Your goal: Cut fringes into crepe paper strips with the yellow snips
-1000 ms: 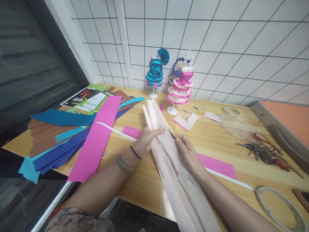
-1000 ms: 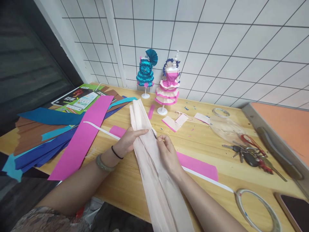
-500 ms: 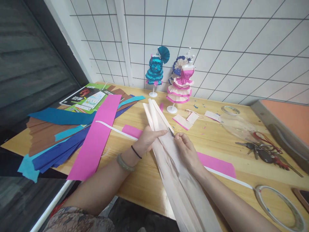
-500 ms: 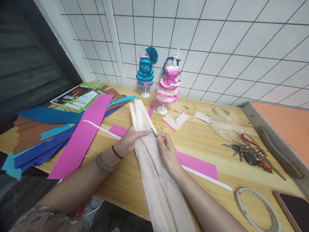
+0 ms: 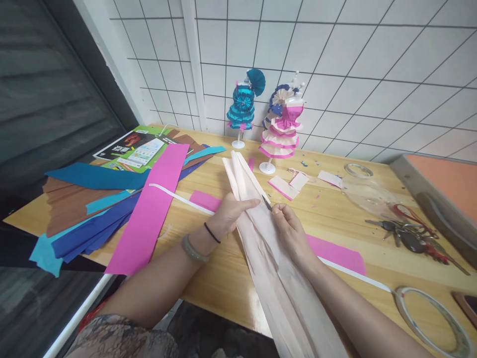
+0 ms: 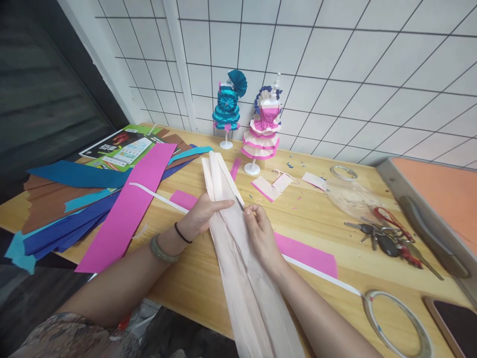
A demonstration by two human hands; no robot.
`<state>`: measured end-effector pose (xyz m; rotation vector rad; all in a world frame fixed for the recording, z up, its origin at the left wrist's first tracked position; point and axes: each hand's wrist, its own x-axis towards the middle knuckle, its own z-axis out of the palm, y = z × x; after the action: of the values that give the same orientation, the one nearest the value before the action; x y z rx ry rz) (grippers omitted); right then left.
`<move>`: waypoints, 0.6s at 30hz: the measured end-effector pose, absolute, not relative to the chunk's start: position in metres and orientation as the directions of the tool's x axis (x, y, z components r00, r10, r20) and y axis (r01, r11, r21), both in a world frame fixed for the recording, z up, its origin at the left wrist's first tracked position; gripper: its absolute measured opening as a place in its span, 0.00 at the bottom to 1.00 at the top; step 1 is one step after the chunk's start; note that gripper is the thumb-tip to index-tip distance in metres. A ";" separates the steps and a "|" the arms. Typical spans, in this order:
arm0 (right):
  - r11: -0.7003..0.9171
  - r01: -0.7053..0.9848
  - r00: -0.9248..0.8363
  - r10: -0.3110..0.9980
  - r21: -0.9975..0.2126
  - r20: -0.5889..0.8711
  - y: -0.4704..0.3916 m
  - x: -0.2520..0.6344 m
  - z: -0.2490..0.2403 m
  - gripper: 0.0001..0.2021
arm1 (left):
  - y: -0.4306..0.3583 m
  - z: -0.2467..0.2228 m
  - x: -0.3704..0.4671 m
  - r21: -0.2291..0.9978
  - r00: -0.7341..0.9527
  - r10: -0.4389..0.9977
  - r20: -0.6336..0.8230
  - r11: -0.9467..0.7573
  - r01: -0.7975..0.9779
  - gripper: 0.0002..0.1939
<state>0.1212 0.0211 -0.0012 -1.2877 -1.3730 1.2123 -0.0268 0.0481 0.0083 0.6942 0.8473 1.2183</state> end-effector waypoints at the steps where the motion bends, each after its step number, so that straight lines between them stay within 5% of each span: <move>1: -0.009 0.147 -0.085 0.996 -0.989 -0.022 0.021 0.121 -0.001 0.13 | 0.048 0.008 -0.027 0.833 0.124 0.975 -0.183 0.221 -0.508 0.20; 18: -0.064 0.066 -0.075 0.995 -0.996 -0.069 0.019 0.119 0.001 0.13 | 0.049 0.006 -0.027 0.830 0.139 0.972 -0.190 0.235 -0.506 0.19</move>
<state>0.1186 0.0194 0.0005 -1.2681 -1.2818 1.2854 -0.0268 0.0486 0.0055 0.6890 0.8458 1.1999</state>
